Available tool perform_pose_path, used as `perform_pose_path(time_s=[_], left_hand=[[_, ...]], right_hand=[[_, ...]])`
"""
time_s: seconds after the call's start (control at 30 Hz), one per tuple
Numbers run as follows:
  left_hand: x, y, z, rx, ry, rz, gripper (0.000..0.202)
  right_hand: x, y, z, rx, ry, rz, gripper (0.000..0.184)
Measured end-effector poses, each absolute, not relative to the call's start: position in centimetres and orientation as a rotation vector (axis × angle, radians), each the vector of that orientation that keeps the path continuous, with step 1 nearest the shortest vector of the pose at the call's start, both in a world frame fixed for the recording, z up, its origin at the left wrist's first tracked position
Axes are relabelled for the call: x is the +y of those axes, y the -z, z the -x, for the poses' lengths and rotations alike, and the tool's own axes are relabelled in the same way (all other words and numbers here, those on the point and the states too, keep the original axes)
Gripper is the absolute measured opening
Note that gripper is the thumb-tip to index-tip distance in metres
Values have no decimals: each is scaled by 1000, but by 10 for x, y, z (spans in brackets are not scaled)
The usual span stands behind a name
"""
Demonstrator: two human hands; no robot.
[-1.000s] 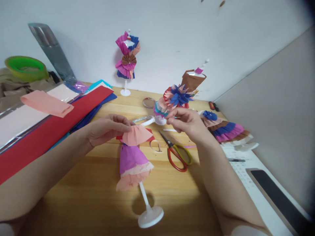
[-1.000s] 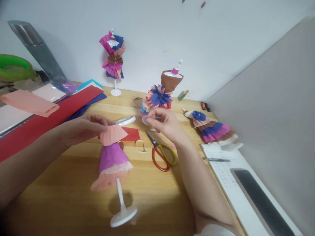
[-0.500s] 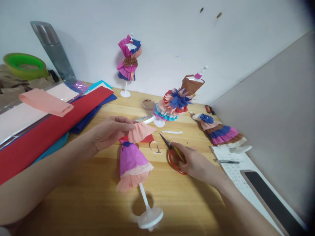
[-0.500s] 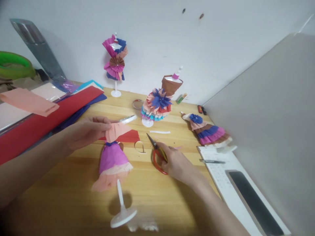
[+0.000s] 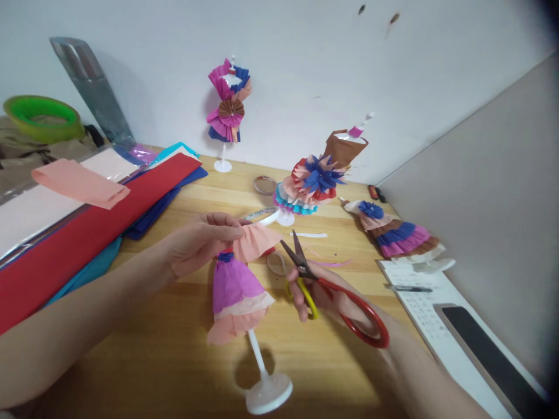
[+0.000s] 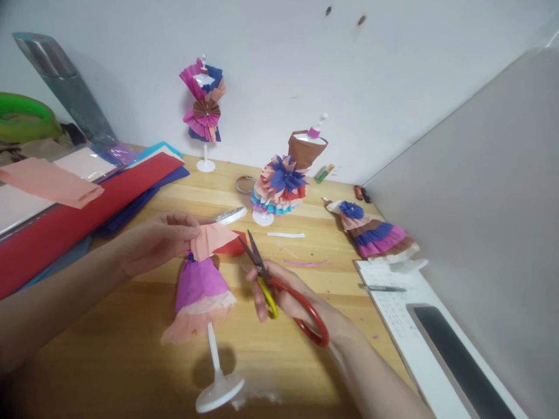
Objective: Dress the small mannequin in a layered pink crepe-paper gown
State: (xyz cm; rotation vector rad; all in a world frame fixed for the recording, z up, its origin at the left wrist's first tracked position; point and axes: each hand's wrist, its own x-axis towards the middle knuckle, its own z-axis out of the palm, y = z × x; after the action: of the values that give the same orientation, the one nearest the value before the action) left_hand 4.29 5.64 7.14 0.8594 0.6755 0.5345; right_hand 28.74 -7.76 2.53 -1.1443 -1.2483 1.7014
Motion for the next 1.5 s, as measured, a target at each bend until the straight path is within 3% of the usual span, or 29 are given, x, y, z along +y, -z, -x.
perform_pose_path(time_s=[0.07, 0.33, 0.73, 1.2, 1.5], left_hand=[[55, -72, -43, 672, -514, -874, 13], [50, -74, -46, 600, -484, -910, 13], [49, -68, -49, 522, -452, -902, 4], [49, -70, -48, 538, -438, -892, 5], [48, -68, -47, 522, -435, -897, 3]], right_hand=[[-72, -29, -275, -1217, -1770, 1022, 73], [-55, -36, -265, -1298, -1803, 761, 56], [-41, -40, -258, -1253, -1805, 668, 55], [-40, -36, -256, -1397, -1627, 841, 66], [-43, -34, -251, -1294, -1630, 894, 57]])
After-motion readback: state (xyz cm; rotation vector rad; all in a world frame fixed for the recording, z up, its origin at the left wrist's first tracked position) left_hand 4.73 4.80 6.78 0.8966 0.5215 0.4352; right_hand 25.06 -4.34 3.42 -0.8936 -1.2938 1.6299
